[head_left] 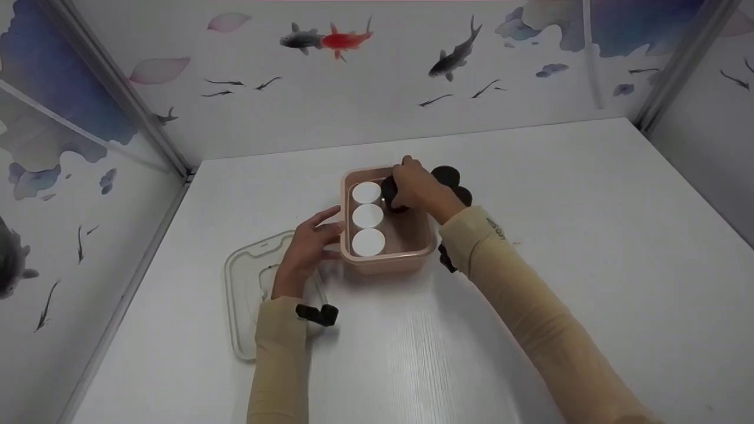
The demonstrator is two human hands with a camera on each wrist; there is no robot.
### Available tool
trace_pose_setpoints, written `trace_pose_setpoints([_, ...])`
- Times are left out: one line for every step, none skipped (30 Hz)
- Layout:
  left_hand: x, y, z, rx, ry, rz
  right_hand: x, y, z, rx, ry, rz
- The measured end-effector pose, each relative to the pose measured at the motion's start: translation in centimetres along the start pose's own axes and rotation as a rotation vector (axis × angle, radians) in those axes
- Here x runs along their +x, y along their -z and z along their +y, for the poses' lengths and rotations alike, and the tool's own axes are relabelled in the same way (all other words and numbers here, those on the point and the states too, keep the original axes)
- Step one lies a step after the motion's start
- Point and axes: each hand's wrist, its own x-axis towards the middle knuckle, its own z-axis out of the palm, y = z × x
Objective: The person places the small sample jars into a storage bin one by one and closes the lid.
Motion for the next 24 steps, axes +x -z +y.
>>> trace_pose_setpoints([0.0, 0.0, 0.0, 0.004, 0.001, 0.0, 0.0, -0.1, 0.0, -0.015, 0.001, 0.002])
trace_pose_setpoints([0.0, 0.0, 0.1, 0.008, -0.001, 0.0, 0.1, -0.2, -0.1, -0.026, 0.003, 0.003])
trace_pose_setpoints([-0.1, 0.0, 0.1, 0.011, -0.002, -0.001, 0.1, -0.3, -0.1, -0.04, 0.006, 0.001])
trace_pose_setpoints([-0.1, 0.0, 0.1, 0.013, -0.003, -0.002, 0.1, -0.4, -0.1, -0.045, 0.008, -0.002])
trace_pose_setpoints([-0.1, 0.0, 0.1, 0.014, -0.006, -0.005, 0.1, -0.5, -0.2, -0.047, 0.011, -0.007])
trace_pose_setpoints([-0.1, 0.1, 0.1, 0.011, -0.008, -0.007, 0.2, -0.5, -0.2, -0.05, 0.014, -0.012])
trace_pose_setpoints([-0.2, 0.1, 0.1, 0.011, -0.01, -0.009, 0.2, -0.6, -0.1, -0.052, 0.018, -0.017])
trace_pose_setpoints([-0.2, 0.0, 0.1, 0.012, -0.012, -0.011, 0.2, -0.7, -0.1, -0.052, 0.02, -0.023])
trace_pose_setpoints([-0.2, 0.0, 0.1, 0.013, -0.011, -0.011, 0.2, -0.8, -0.1, -0.056, 0.022, -0.029])
trace_pose_setpoints([-0.2, -0.1, 0.2, 0.018, -0.01, -0.01, 0.2, -0.9, -0.1, -0.057, 0.024, -0.032])
trace_pose_setpoints([-0.2, -0.1, 0.2, 0.025, -0.01, -0.009, 0.3, -1.0, 0.0, -0.058, 0.026, -0.035])
trace_pose_setpoints([-0.1, -0.2, 0.2, 0.029, -0.004, -0.005, 0.3, -1.1, 0.0, -0.06, 0.029, -0.037])
trace_pose_setpoints([-0.1, -0.2, 0.2, 0.034, 0.001, -0.001, 0.3, -1.2, 0.1, -0.059, 0.032, -0.039])
trace_pose_setpoints([-0.1, -0.2, 0.2, 0.037, 0.006, 0.001, 0.3, -1.2, 0.2, -0.057, 0.036, -0.038])
trace_pose_setpoints([0.0, -0.2, 0.1, 0.037, 0.011, 0.004, 0.3, -1.2, 0.2, -0.055, 0.042, -0.036])
trace_pose_setpoints([0.0, -0.2, 0.1, 0.038, 0.014, 0.006, 0.2, -1.2, 0.3, -0.042, 0.044, -0.036])
trace_pose_setpoints([0.0, -0.2, 0.1, 0.036, 0.015, 0.006, 0.2, -1.2, 0.3, -0.028, 0.046, -0.034])
trace_pose_setpoints([0.0, -0.1, 0.1, 0.031, 0.016, 0.007, 0.1, -1.1, 0.4, -0.012, 0.049, -0.032])
trace_pose_setpoints([0.0, -0.1, 0.1, 0.025, 0.015, 0.007, 0.0, -0.9, 0.4, 0.009, 0.05, -0.03])
trace_pose_setpoints([0.0, -0.1, 0.1, 0.02, 0.014, 0.006, -0.2, -0.7, 0.5, 0.033, 0.054, -0.03])
trace_pose_setpoints([0.0, 0.0, 0.1, 0.016, 0.012, 0.005, -0.3, -0.5, 0.5, 0.058, 0.061, -0.027])
trace_pose_setpoints([0.0, 0.0, 0.1, 0.014, 0.011, 0.004, -0.5, -0.2, 0.6, 0.085, 0.069, -0.023])
trace_pose_setpoints([0.0, 0.1, 0.1, 0.012, 0.011, 0.004, -0.7, 0.0, 0.7, 0.106, 0.077, -0.016])
trace_pose_setpoints([0.0, 0.1, 0.1, 0.013, 0.011, 0.003, -0.9, 0.2, 0.8, 0.124, 0.087, -0.009])
